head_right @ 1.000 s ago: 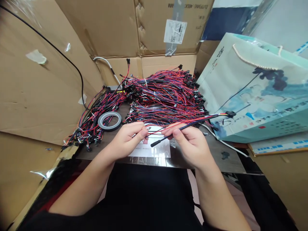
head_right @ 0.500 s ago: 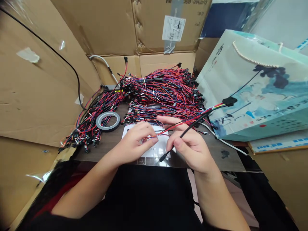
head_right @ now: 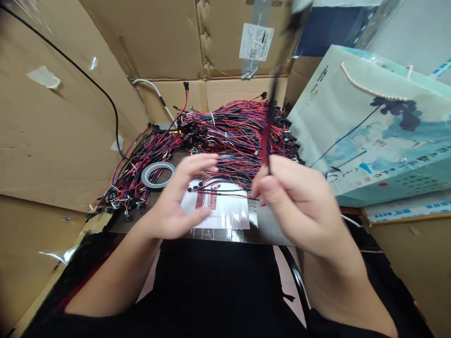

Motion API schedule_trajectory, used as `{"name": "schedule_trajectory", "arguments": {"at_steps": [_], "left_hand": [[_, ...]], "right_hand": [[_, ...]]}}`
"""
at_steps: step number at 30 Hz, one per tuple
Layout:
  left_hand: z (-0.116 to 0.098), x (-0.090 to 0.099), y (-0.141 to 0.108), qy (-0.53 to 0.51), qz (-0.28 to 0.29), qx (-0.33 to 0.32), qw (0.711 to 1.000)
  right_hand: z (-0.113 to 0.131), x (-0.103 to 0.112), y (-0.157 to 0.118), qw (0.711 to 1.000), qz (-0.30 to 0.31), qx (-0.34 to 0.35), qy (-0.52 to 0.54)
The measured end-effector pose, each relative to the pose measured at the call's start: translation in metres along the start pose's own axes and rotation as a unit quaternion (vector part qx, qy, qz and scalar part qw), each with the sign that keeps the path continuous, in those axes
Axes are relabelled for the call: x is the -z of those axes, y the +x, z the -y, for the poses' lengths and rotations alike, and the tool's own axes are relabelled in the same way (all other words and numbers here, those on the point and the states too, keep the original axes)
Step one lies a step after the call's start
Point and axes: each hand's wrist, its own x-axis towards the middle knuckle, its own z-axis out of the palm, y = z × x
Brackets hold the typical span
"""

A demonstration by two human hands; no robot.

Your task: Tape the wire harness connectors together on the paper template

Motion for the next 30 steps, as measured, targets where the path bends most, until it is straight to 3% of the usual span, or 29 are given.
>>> {"name": "schedule_trajectory", "arguments": {"at_steps": [2, 4, 5, 8, 11, 15, 19, 24, 27, 30], "left_hand": [[0.007, 0.008, -0.014, -0.004, -0.131, 0.037, 0.991], [0.013, 0.013, -0.028, 0.045, -0.204, 0.079, 0.975], [0.016, 0.014, -0.035, 0.078, -0.203, 0.103, 0.971], [0.021, 0.015, -0.053, 0.148, -0.118, 0.164, 0.968], [0.026, 0.016, -0.070, 0.168, -0.057, 0.207, 0.962], [0.037, 0.018, -0.086, 0.198, -0.012, 0.243, 0.949], [0.045, 0.017, -0.090, 0.285, 0.026, 0.204, 0.936], [0.049, 0.023, -0.086, 0.325, 0.071, 0.157, 0.930], [0.053, 0.041, -0.085, 0.363, 0.033, 0.152, 0.919], [0.062, 0.061, -0.088, 0.468, 0.001, 0.184, 0.864]], "right_hand": [[-0.006, -0.014, -0.004, 0.993, 0.095, 0.006, -0.077], [-0.015, -0.041, -0.011, 0.974, 0.174, -0.003, -0.143], [-0.021, -0.057, -0.015, 0.963, 0.202, -0.004, -0.177], [-0.038, -0.100, -0.026, 0.941, 0.251, -0.009, -0.228], [-0.048, -0.119, -0.032, 0.934, 0.268, -0.039, -0.235], [-0.055, -0.112, -0.043, 0.948, 0.256, -0.048, -0.182], [-0.066, -0.089, -0.068, 0.960, 0.213, -0.019, -0.180], [-0.083, -0.055, -0.099, 0.952, 0.173, 0.011, -0.254], [-0.089, -0.042, -0.106, 0.948, 0.180, 0.029, -0.260], [-0.094, -0.036, -0.106, 0.947, 0.180, 0.026, -0.266]]}}
